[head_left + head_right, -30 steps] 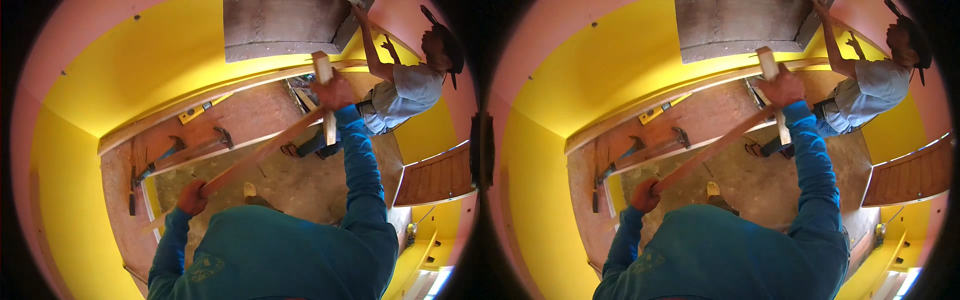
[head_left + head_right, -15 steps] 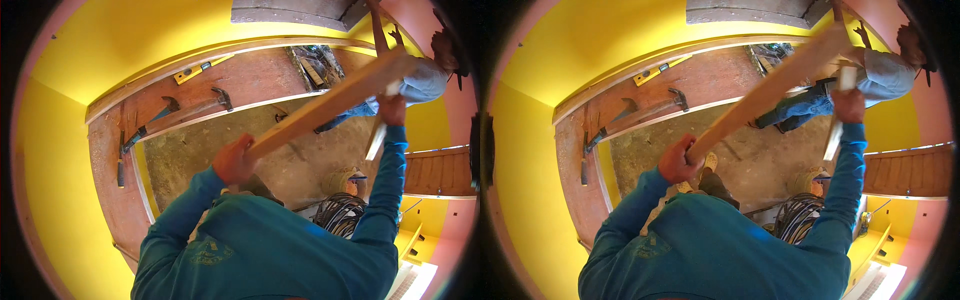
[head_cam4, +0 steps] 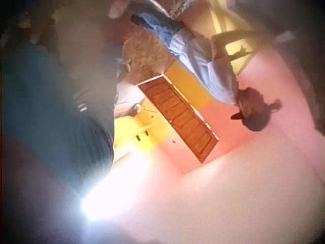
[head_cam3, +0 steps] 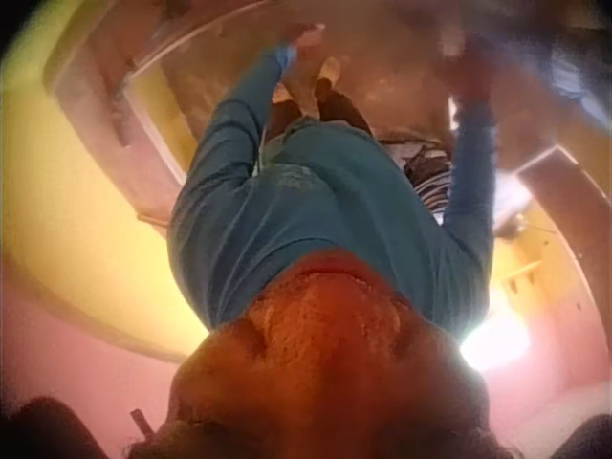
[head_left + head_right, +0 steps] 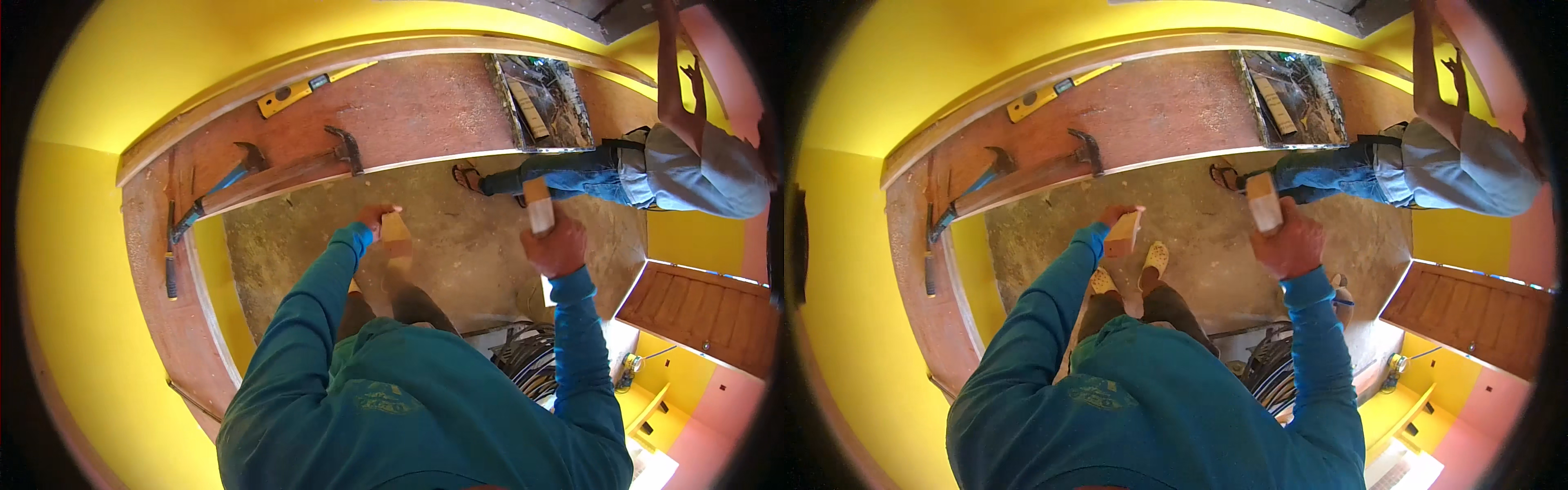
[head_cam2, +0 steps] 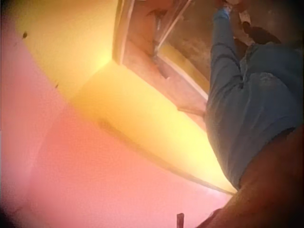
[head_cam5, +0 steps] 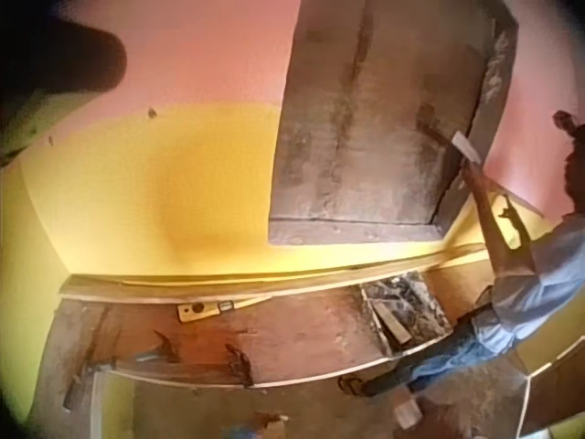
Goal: The person saws a piece of wood by hand and then hammers nails into wood pieces to assemble a frame.
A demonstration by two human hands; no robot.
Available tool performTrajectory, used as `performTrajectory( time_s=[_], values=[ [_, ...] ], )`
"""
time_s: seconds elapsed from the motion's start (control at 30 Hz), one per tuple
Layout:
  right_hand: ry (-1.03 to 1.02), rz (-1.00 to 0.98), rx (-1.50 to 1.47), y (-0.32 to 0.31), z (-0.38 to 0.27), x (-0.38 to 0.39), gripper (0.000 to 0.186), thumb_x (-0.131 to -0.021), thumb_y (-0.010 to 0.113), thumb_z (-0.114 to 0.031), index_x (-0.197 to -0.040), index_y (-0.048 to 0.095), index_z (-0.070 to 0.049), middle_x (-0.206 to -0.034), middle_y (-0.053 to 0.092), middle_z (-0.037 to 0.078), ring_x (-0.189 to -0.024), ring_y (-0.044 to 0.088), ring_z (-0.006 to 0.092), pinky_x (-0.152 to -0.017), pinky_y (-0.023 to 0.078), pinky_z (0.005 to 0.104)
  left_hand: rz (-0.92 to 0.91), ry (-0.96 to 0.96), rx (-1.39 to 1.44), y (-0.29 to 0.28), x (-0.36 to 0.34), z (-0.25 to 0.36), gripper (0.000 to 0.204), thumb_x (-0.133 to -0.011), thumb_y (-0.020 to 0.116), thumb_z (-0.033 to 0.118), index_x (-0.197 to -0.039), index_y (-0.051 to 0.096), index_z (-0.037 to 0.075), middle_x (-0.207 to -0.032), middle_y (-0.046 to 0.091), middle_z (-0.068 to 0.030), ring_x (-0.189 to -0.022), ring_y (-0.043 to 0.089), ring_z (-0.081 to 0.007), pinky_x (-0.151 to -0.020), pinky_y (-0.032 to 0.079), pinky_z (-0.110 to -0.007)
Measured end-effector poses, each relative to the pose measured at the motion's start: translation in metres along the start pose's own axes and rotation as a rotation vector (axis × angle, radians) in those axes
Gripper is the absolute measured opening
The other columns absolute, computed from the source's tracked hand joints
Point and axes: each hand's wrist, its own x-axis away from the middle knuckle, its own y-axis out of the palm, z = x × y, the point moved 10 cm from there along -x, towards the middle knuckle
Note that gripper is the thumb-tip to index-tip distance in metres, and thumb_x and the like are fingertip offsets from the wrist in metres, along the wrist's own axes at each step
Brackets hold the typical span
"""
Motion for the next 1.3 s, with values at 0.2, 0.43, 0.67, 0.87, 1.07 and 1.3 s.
performTrajectory(
  time_s=[0.2,0.43,0.67,0.87,1.07,1.3],
  values=[
    [0.069,-0.297,-0.090,0.044,0.001,0.007,0.049,-0.061,0.059,-0.046,-0.080,0.050,-0.002,-0.057,0.052,0.016,-0.054,0.052,0.0342,-0.048,0.041,0.0391,-0.062,0.084,0.453,-0.034,-0.084,-0.018,0.013,-0.073,0.050,0.013,-0.078,0.053,0.000,-0.068,0.053,-0.0078,-0.060,0.053,-0.0189,-0.057,0.044,-0.031],
    [0.146,-0.343,-0.231,0.055,-0.009,0.013,0.051,-0.068,0.048,-0.053,-0.077,0.043,-0.002,-0.055,0.050,0.018,-0.054,0.051,0.0357,-0.047,0.039,0.0408,0.351,0.198,-1.140,-0.075,-0.092,-0.016,0.023,-0.072,0.050,0.022,-0.084,0.052,0.002,-0.076,0.053,-0.0114,-0.067,0.052,-0.0236,-0.061,0.042,-0.034],
    [0.095,-0.339,-0.280,0.099,-0.049,0.015,0.050,-0.066,0.053,-0.048,-0.085,0.044,-0.002,-0.059,0.052,0.016,-0.055,0.052,0.0336,-0.047,0.040,0.0399,0.281,0.219,-1.512,-0.082,-0.085,-0.005,0.033,-0.072,0.050,0.030,-0.091,0.051,0.003,-0.084,0.053,-0.0149,-0.074,0.051,-0.0283,-0.066,0.041,-0.038],
    [0.235,-0.296,-0.218,0.152,-0.069,0.001,0.053,-0.062,0.056,-0.045,-0.091,0.045,-0.002,-0.063,0.054,0.018,-0.059,0.053,0.0340,-0.052,0.041,0.0418,0.252,0.280,-1.617,-0.069,-0.071,0.011,0.042,-0.071,0.049,0.038,-0.096,0.050,0.004,-0.091,0.053,-0.0179,-0.081,0.051,-0.0323,-0.070,0.039,-0.041],
    [0.305,-0.285,-0.233,0.161,-0.089,-0.004,0.053,-0.062,0.055,-0.045,-0.094,0.045,-0.004,-0.066,0.055,0.019,-0.061,0.053,0.0350,-0.055,0.042,0.0428,0.314,0.367,-1.380,-0.047,-0.015,0.053,0.038,-0.071,0.050,0.028,-0.100,0.048,0.003,-0.099,0.050,-0.0152,-0.094,0.043,-0.0337,-0.083,0.032,-0.040],
    [0.420,-0.308,-0.086,0.148,-0.096,-0.007,0.052,-0.062,0.052,-0.045,-0.096,0.045,-0.006,-0.072,0.056,0.020,-0.066,0.054,0.0354,-0.061,0.041,0.0443,-0.028,1.020,-1.131,0.038,0.103,0.180,0.039,-0.064,0.063,0.020,-0.097,0.048,0.005,-0.071,0.055,-0.0117,-0.058,0.052,-0.0229,-0.054,0.043,-0.032]
  ],
)
